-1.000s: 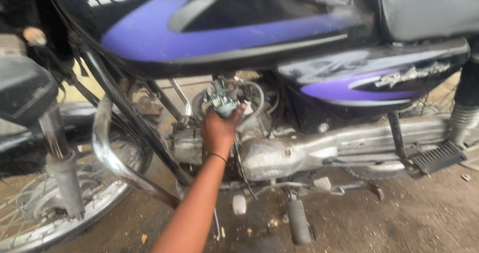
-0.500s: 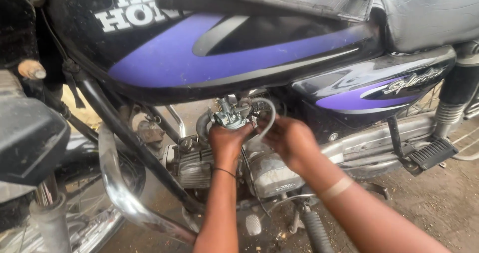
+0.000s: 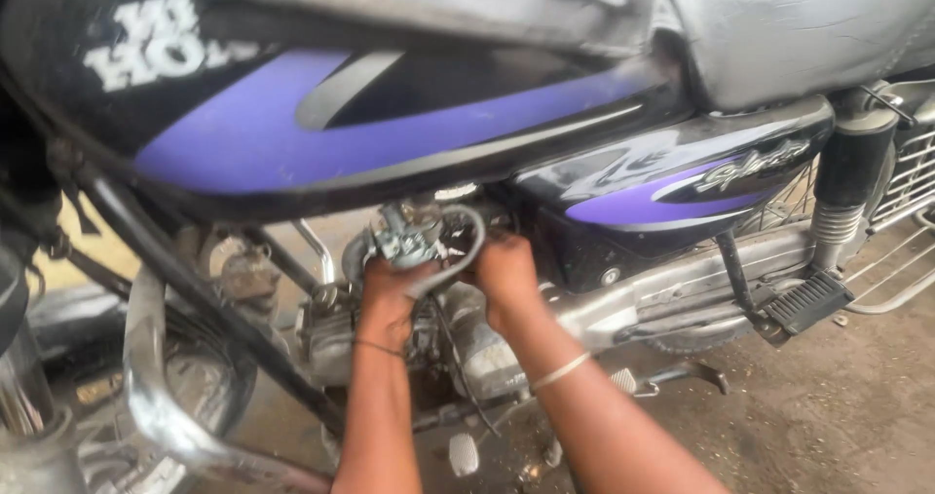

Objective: The person works on the carburetor of a Honda motorcycle, using a screwdriver to loosen and tighten fittings on the carburetor assembly. They handle a small gasket-like part in their hands, fit it onto the carburetor, and use a wrench to tighten components before reaching back into the engine area.

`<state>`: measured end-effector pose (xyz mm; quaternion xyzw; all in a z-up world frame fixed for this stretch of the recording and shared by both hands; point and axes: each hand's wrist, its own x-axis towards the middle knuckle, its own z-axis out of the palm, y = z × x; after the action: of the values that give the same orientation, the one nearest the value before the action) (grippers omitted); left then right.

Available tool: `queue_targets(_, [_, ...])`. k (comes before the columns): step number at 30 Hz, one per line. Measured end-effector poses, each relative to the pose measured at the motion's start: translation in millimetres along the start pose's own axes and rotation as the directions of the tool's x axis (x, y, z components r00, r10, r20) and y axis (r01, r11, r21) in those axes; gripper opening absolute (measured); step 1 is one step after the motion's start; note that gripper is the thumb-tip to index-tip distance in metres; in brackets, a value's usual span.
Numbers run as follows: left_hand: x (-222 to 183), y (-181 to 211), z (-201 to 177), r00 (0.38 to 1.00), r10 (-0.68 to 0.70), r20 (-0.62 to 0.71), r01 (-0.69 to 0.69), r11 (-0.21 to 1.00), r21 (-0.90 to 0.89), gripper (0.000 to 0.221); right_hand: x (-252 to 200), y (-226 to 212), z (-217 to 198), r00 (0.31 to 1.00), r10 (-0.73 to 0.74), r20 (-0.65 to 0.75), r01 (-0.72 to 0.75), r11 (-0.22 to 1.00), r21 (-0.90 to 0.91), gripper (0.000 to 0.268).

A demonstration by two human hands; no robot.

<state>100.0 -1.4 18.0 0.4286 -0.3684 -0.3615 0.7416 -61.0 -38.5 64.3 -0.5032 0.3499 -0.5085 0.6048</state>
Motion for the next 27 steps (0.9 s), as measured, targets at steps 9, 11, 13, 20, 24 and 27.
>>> queue_targets(9, [1.5,2.3,-0.4,0.996,-0.004,0.086,-0.001,0.998,0.061,0.047,3.7,-7.1,-46.3,0.427,-0.581,0.693,0.822,-0.069,-0.565,0.07])
queue_targets(11, [0.8,2.2,-1.5,0.997,-0.007,0.08,-0.002,0.993,0.121,0.046,11.5,-1.5,-32.6,0.445,-0.595,0.669,0.802,-0.068,-0.593,0.07])
queue_targets(13, [2.5,6.7,-0.3,0.995,-0.096,0.013,0.095,0.992,0.082,0.04,18.9,-2.1,-8.7,0.665,-0.509,0.546,0.618,-0.035,-0.785,0.06])
queue_targets(20, [8.3,9.7,2.4,0.976,-0.207,-0.074,0.212,0.975,0.068,0.04,24.6,-3.3,6.8,0.802,-0.406,0.439,0.501,0.057,-0.864,0.055])
queue_targets(24, [9.6,-5.5,-1.0,0.991,-0.125,-0.056,0.128,0.991,0.044,0.042,17.0,7.5,-9.0,0.661,-0.581,0.474,0.627,0.082,-0.775,0.065])
queue_targets(27, [-1.1,-1.1,-1.3,0.999,-0.01,-0.038,0.011,0.999,0.03,0.042,17.1,11.1,-7.7,0.653,-0.586,0.48,0.618,0.046,-0.785,0.062])
